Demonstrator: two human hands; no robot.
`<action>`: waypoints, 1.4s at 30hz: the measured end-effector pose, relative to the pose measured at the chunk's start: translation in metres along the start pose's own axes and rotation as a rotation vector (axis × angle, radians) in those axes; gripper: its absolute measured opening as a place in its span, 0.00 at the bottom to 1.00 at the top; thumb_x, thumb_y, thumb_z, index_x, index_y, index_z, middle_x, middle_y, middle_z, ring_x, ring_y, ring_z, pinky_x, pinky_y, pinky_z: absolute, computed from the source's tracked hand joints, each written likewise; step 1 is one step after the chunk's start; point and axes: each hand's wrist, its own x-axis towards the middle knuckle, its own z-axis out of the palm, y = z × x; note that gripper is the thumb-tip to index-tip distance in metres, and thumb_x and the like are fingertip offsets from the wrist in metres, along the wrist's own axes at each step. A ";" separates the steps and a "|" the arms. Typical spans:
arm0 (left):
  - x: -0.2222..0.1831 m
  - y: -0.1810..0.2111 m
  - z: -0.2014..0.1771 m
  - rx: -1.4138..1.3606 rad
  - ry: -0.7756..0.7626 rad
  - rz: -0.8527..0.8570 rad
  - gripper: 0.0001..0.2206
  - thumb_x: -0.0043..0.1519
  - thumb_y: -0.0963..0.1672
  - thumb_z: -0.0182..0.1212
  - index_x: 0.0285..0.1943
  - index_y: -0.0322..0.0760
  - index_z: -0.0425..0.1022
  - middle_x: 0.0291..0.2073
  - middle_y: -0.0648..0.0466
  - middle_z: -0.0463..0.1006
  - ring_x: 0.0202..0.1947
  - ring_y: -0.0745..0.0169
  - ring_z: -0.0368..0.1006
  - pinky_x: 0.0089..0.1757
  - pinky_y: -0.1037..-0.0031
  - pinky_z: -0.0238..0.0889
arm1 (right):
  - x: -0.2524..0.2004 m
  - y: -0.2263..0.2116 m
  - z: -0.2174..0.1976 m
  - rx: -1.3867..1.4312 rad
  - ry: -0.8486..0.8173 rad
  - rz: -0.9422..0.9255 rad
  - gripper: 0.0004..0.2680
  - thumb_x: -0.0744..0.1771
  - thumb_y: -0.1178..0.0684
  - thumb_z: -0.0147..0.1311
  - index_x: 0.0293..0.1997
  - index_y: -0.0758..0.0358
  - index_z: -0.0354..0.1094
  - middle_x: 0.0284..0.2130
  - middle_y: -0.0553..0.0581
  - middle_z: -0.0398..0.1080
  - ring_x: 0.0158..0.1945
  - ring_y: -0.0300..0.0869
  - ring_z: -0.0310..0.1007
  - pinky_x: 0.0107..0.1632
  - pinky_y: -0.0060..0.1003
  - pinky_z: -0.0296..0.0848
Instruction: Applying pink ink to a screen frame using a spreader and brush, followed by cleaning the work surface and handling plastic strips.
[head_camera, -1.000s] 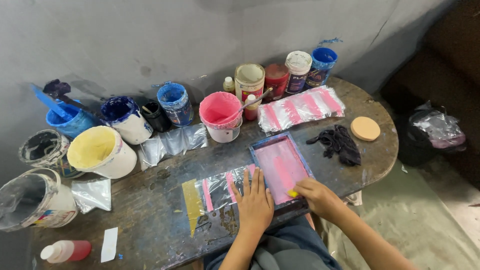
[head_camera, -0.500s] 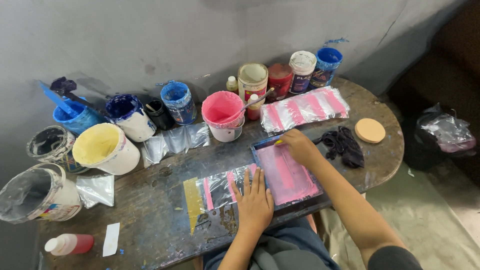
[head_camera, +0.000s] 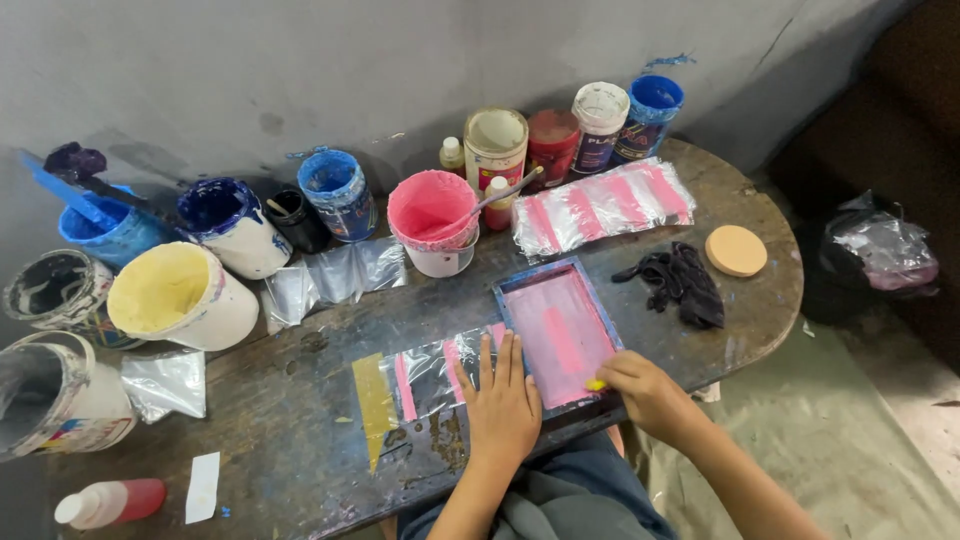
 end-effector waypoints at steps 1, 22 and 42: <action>0.000 0.000 0.000 -0.001 0.002 0.001 0.26 0.70 0.49 0.37 0.78 0.39 0.56 0.77 0.56 0.55 0.79 0.48 0.38 0.67 0.35 0.27 | 0.004 0.000 -0.003 -0.002 0.001 -0.001 0.12 0.66 0.71 0.41 0.46 0.69 0.72 0.41 0.61 0.72 0.47 0.54 0.70 0.49 0.46 0.71; 0.001 -0.001 -0.010 -0.075 -0.029 0.011 0.27 0.69 0.49 0.39 0.78 0.37 0.56 0.76 0.52 0.57 0.78 0.44 0.38 0.67 0.40 0.26 | 0.184 0.111 0.040 0.091 -0.085 0.214 0.18 0.67 0.70 0.37 0.59 0.69 0.73 0.41 0.57 0.63 0.44 0.48 0.69 0.51 0.38 0.69; -0.060 -0.124 -0.050 -0.053 0.433 -0.159 0.18 0.60 0.42 0.60 0.61 0.46 0.77 0.69 0.55 0.70 0.77 0.38 0.53 0.71 0.37 0.37 | -0.029 -0.026 0.032 -0.255 0.587 0.163 0.10 0.65 0.56 0.62 0.50 0.57 0.76 0.49 0.52 0.74 0.57 0.50 0.68 0.65 0.45 0.64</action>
